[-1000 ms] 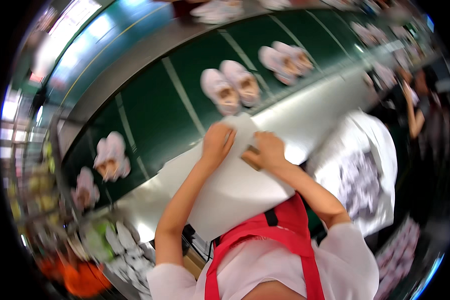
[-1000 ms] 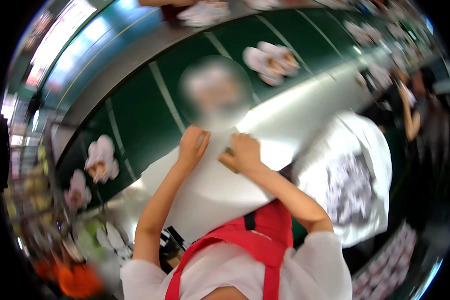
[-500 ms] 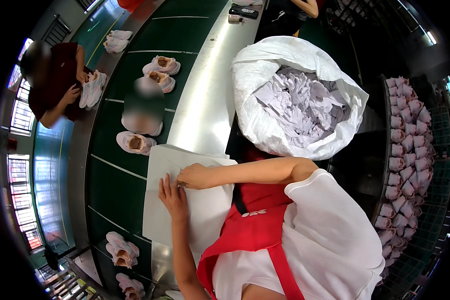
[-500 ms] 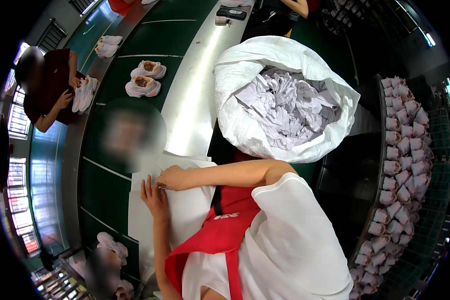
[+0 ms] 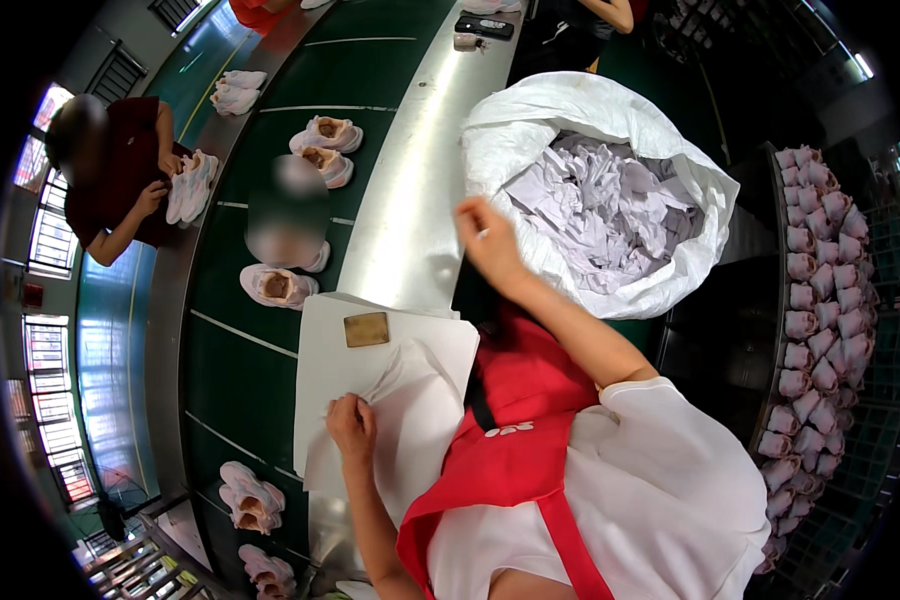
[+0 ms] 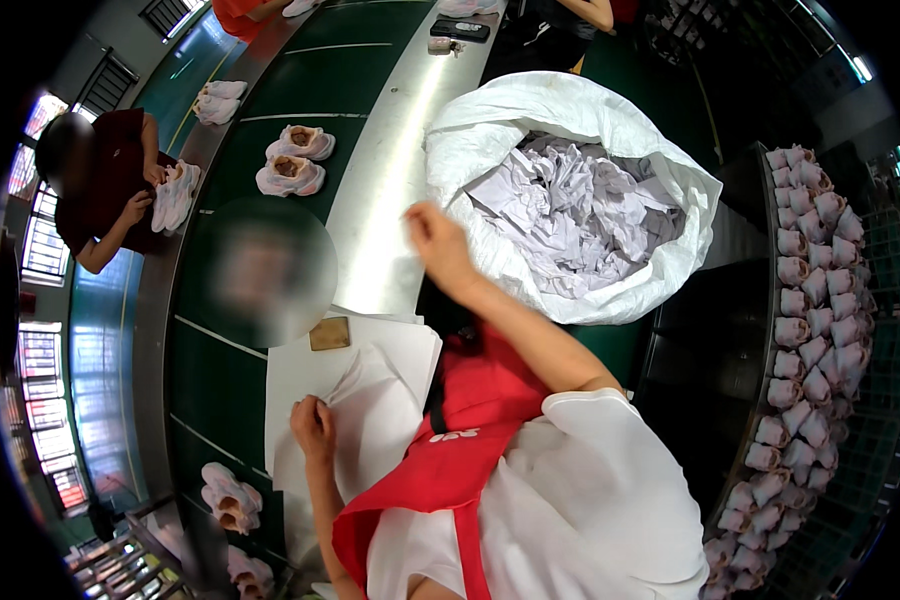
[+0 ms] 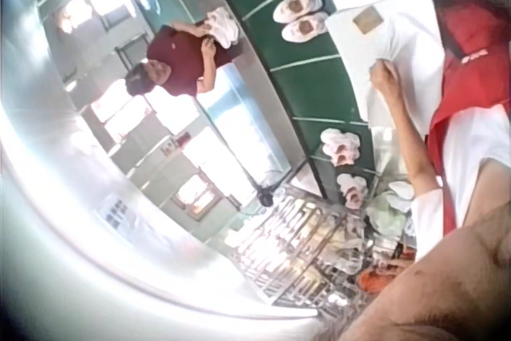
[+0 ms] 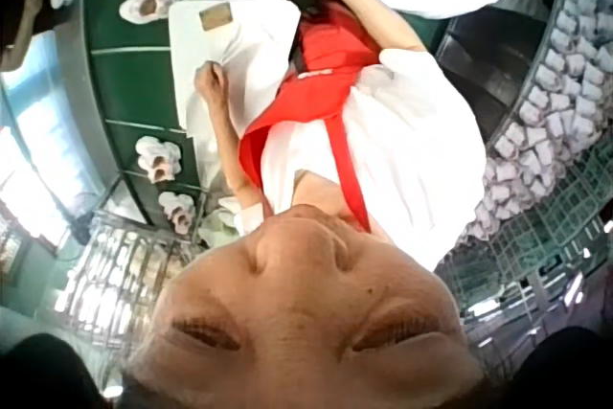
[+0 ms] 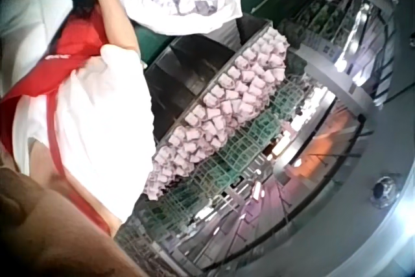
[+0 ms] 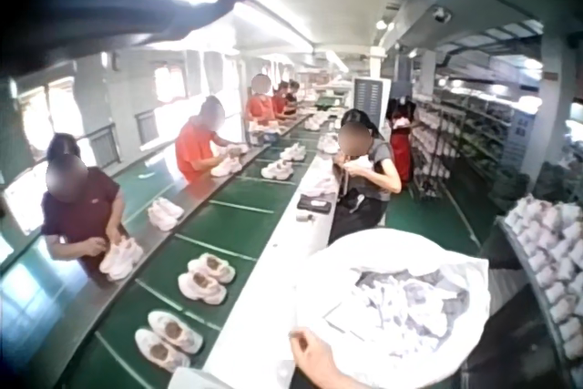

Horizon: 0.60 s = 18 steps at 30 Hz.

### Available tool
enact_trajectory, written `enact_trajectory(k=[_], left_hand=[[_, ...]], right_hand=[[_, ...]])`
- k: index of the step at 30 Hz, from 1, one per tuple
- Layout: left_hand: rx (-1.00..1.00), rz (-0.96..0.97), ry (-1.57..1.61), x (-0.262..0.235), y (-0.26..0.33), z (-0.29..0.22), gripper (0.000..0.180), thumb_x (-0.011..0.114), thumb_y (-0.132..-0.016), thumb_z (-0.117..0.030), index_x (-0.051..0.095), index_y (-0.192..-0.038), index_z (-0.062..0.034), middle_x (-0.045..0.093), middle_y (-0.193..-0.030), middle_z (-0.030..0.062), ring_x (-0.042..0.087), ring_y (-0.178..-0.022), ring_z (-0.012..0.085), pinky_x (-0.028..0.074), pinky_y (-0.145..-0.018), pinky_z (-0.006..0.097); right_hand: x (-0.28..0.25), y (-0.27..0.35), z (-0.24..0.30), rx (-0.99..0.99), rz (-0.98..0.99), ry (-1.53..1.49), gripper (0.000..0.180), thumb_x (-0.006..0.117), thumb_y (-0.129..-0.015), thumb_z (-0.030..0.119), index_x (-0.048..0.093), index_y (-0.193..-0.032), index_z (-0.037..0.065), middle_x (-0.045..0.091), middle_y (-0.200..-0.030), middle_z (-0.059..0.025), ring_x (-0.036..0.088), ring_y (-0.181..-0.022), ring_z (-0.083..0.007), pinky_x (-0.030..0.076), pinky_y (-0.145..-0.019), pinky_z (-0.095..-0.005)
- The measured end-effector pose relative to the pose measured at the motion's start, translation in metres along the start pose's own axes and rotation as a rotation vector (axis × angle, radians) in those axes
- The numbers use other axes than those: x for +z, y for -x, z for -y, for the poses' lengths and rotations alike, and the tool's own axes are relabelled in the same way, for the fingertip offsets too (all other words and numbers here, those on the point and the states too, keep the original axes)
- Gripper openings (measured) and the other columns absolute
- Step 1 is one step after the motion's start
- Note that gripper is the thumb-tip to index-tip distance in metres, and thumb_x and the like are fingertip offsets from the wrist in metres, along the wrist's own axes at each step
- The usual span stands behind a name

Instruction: The person takes white tissue paper from a large sack, crumples it, and stuffs it into pairs of white shoes moving along a conveyor belt. The person repeats this process for multiple pairs of shoes.

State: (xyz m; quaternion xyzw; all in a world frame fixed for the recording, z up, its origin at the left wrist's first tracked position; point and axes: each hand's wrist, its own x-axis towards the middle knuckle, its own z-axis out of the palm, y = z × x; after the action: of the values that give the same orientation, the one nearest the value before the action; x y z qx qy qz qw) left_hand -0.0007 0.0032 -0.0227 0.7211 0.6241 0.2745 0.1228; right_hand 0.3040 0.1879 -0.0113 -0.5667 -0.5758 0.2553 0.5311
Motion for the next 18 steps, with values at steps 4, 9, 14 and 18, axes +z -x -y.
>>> enact_trajectory(k=[4,9,14,18], left_hand=[[0.026,0.03,0.048,-0.001,-0.007,-0.008,0.01,0.051,-0.075,0.001,0.047,-0.067,-0.001,0.047,-0.06,0.0142,0.044,-0.057,0.0322,0.036,-0.056,0.041],[0.039,0.071,0.11,-0.027,-0.032,-0.046,0.004,0.05,-0.075,-0.001,0.054,-0.074,0.0003,0.049,-0.062,0.0138,0.045,-0.063,0.0306,0.038,-0.063,0.039],[0.182,0.117,0.103,-0.056,-0.053,-0.079,0.01,0.053,-0.068,0.001,0.058,-0.077,-0.0017,0.049,-0.061,0.0094,0.047,-0.06,0.0274,0.041,-0.076,0.04],[0.31,0.178,0.134,-0.061,-0.06,-0.097,0.011,0.053,-0.066,-0.001,0.057,-0.076,-0.0012,0.048,-0.062,0.0106,0.046,-0.065,0.0271,0.039,-0.077,0.039]], right_hand=[[-0.083,-0.04,-0.143,-0.259,-0.315,0.755,0.029,0.063,-0.081,0.014,0.056,-0.107,0.004,0.061,-0.082,-0.0097,0.061,-0.076,-0.0259,0.049,-0.067,-0.0386],[-0.106,-0.05,-0.157,-0.083,-0.045,0.994,0.028,0.064,-0.079,0.022,0.062,-0.103,0.009,0.064,-0.086,-0.0121,0.061,-0.083,-0.0342,0.049,-0.069,-0.0453],[-0.157,-0.049,-0.136,0.116,0.033,0.81,0.021,0.052,-0.086,0.025,0.065,-0.091,0.01,0.063,-0.074,-0.0188,0.061,-0.069,-0.0385,0.048,-0.064,-0.0484],[-0.198,-0.036,-0.087,0.121,-0.217,0.613,0.02,0.049,-0.086,0.018,0.063,-0.093,0.005,0.061,-0.071,-0.0213,0.059,-0.069,-0.0401,0.047,-0.063,-0.0454]])
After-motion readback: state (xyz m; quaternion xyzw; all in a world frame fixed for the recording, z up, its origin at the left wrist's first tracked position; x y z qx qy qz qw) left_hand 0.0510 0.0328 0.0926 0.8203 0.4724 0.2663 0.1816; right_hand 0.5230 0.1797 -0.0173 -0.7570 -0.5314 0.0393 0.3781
